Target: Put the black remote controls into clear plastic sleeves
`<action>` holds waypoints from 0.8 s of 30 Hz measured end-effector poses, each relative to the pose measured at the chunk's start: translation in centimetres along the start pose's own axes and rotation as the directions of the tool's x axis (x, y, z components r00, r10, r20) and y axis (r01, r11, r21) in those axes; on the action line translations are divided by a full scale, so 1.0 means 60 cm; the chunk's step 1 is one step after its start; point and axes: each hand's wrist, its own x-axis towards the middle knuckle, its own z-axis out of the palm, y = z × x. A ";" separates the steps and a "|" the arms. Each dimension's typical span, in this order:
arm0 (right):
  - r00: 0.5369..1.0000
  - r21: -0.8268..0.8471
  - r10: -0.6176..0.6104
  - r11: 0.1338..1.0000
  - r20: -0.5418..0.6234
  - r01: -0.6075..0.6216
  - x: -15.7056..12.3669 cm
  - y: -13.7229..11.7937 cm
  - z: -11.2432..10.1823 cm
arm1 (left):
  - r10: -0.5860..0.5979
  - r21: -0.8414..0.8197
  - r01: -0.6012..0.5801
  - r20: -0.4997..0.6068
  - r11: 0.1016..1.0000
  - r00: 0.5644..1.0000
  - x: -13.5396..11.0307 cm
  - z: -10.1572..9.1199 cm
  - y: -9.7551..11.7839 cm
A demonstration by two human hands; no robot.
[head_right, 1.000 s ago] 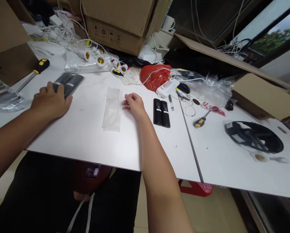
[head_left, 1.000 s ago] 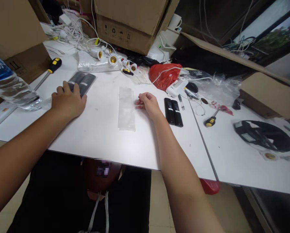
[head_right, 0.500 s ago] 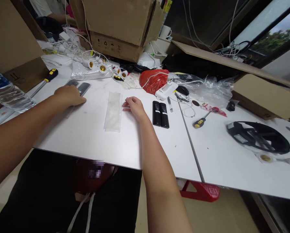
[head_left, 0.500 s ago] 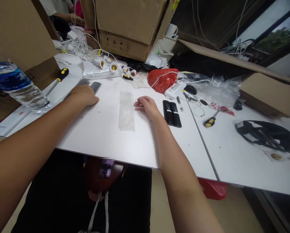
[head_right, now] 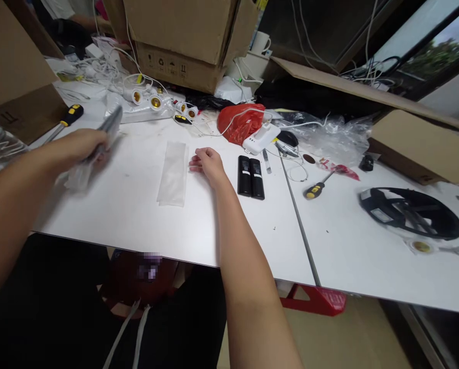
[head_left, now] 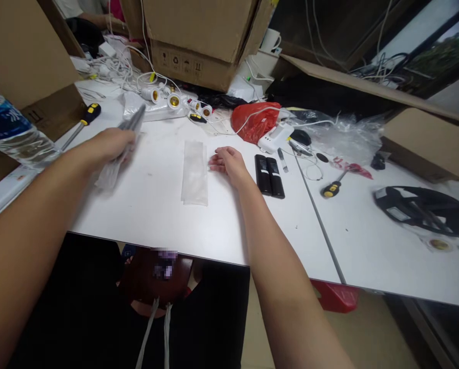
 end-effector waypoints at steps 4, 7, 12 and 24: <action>0.997 0.054 -0.065 0.997 0.032 0.063 0.002 -0.001 -0.004 | 0.125 -0.433 -0.121 -0.020 0.893 0.992 -0.038 0.057 0.082; 0.987 0.131 -0.062 0.991 0.149 0.043 -0.001 -0.004 -0.004 | 0.278 -0.319 -0.280 -0.050 0.906 0.959 -0.035 0.141 0.137; 0.956 0.186 -0.035 0.982 0.293 -0.021 -0.002 -0.001 -0.001 | 0.518 -0.263 -0.493 0.028 0.829 0.855 -0.021 0.257 0.180; 0.881 0.044 0.113 0.988 0.460 -0.150 -0.033 -0.039 -0.027 | 0.409 -0.748 -0.358 -0.127 0.559 0.904 0.037 0.215 0.128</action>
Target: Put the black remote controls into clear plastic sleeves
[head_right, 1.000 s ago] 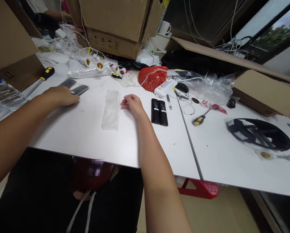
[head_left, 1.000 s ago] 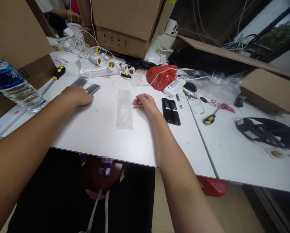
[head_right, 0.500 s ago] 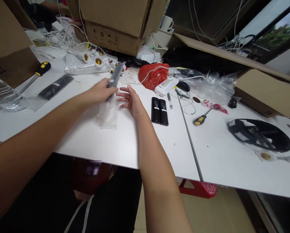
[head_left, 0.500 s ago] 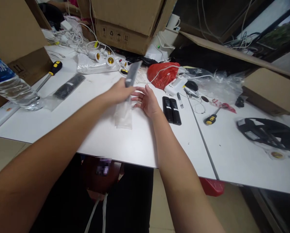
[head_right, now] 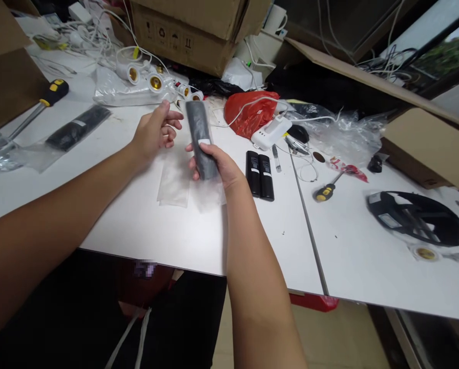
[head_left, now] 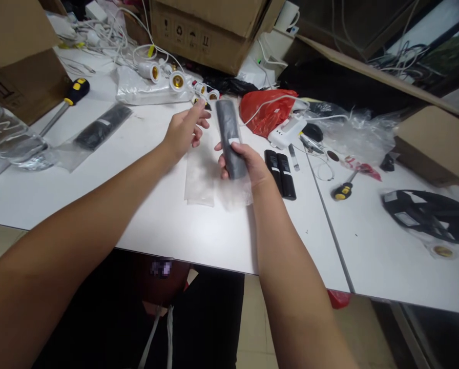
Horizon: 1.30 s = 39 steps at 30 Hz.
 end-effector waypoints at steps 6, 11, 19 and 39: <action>0.976 -0.044 0.099 0.995 0.195 -0.092 -0.005 0.007 0.008 | -0.037 -0.076 0.040 0.044 0.996 0.998 -0.004 0.016 -0.015; 0.970 -0.060 0.118 0.992 0.214 -0.108 -0.001 0.008 0.003 | -0.048 -0.070 0.048 0.010 0.996 0.999 -0.001 0.013 -0.024; 0.974 -0.061 0.122 0.992 0.189 -0.113 -0.001 0.008 0.006 | -0.028 -0.032 0.029 0.040 0.999 0.999 -0.002 0.015 -0.030; 0.980 -0.008 0.136 0.991 0.147 -0.136 -0.006 0.011 -0.001 | 0.154 0.229 -0.127 -0.107 0.965 0.982 -0.012 0.011 -0.019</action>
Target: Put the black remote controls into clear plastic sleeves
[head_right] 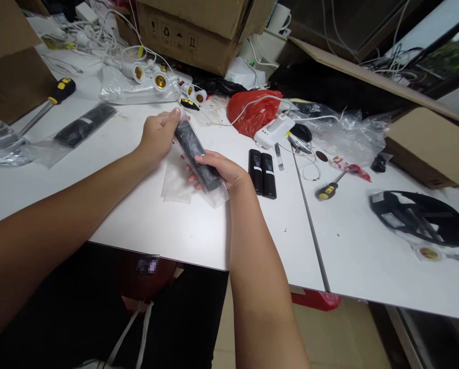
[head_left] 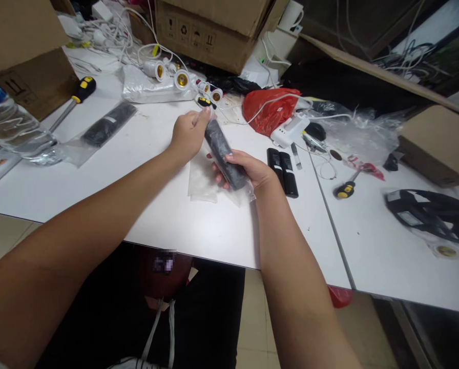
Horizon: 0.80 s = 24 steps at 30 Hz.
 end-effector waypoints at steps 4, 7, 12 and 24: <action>1.000 -0.003 0.014 1.000 -0.019 -0.015 0.000 0.002 -0.001 | 0.154 0.172 -0.146 -0.034 0.974 0.988 -0.004 -0.014 0.008; 0.999 -0.004 0.040 0.999 -0.018 -0.040 -0.001 0.000 0.001 | 0.183 0.202 -0.180 0.002 0.963 0.983 -0.010 -0.020 0.015; 0.998 -0.009 0.060 0.998 0.012 -0.060 -0.002 -0.001 0.000 | 0.059 0.065 -0.058 -0.011 0.996 0.998 -0.013 -0.013 0.020; 1.000 0.004 0.014 1.000 0.006 -0.014 -0.002 0.000 -0.002 | -0.134 -0.210 0.134 0.014 0.968 0.991 0.005 0.004 0.008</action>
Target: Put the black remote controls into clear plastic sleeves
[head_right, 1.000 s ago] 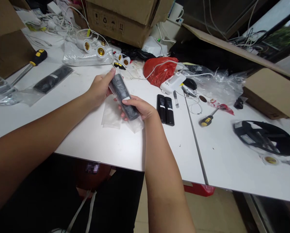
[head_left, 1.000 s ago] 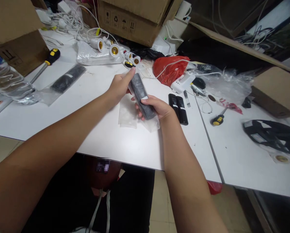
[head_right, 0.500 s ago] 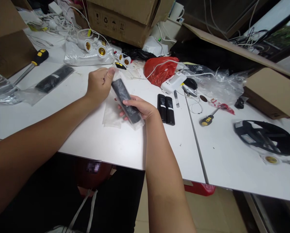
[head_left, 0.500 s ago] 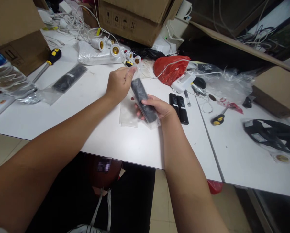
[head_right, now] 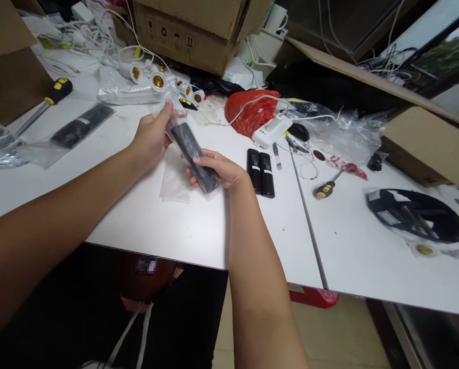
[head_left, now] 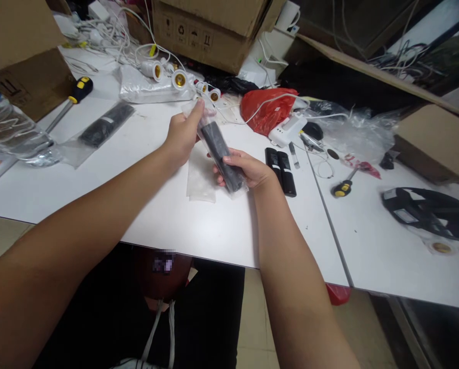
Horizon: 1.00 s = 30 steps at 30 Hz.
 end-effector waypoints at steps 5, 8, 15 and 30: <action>0.999 -0.021 0.034 0.999 0.014 -0.034 -0.004 -0.002 -0.003 | -0.078 -0.088 0.079 0.012 0.993 0.997 0.006 -0.003 0.019; 0.999 -0.043 0.049 0.998 0.020 -0.048 -0.007 -0.002 -0.006 | -0.108 -0.145 0.119 0.085 0.982 0.991 0.006 -0.006 0.029; 0.998 -0.033 0.060 0.998 0.015 -0.060 -0.007 -0.001 -0.011 | -0.077 -0.099 0.091 0.130 0.991 0.989 0.011 -0.017 0.034; 0.997 0.008 -0.009 1.000 -0.078 0.009 -0.007 -0.001 -0.007 | -0.065 -0.297 0.145 0.265 0.944 0.962 0.004 -0.009 0.010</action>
